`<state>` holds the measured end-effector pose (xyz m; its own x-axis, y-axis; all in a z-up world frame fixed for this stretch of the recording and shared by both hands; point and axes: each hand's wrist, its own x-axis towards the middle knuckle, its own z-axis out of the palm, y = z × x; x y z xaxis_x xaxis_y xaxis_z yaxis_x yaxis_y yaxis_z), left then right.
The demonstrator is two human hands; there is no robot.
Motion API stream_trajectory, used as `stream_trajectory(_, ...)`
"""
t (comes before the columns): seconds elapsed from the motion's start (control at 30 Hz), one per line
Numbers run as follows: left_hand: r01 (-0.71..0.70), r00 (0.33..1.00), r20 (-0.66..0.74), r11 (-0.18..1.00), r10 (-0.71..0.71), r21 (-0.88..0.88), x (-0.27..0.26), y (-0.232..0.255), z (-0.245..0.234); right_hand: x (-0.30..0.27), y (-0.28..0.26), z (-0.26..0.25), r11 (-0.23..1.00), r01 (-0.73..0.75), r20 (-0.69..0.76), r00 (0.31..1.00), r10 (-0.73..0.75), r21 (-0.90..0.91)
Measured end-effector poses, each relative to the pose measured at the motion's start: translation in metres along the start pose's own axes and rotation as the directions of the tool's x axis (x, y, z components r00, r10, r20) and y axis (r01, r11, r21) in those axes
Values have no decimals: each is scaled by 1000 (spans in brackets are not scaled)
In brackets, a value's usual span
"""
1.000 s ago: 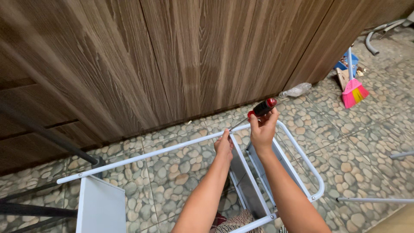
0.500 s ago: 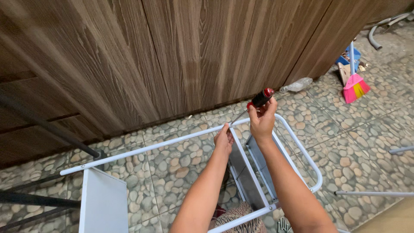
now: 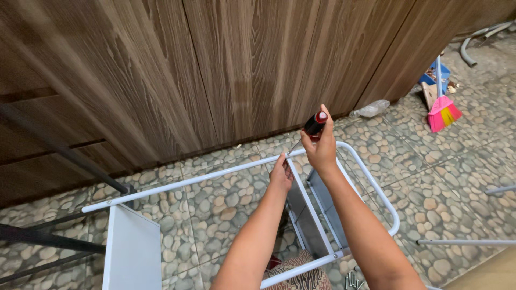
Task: The person assembles a white metal shelving unit by tightening screws at the joints using a screwdriver. They work on multiple corners of the frame, securing the structure.
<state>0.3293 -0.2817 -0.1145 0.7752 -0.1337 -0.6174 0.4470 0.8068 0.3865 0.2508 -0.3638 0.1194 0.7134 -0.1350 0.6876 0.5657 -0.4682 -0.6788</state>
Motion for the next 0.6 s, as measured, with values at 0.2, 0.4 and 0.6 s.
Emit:
stream_trajectory(0.2, -52, 997, -55, 998, 50, -41, -4, -2, 6, 12, -8, 5, 996, -69, -31, 997, 67, -50)
stream_trajectory(0.4, -64, 996, -58, 996, 68, 65, -19, 5, 7, 12, -9, 10, 984, 9, -29, 999, -15, -178)
stream_trajectory(0.6, -60, 995, -71, 988, 71, 140, -17, 8, 6, 10, -2, 5, 999, 1, -135, 991, -8, -47)
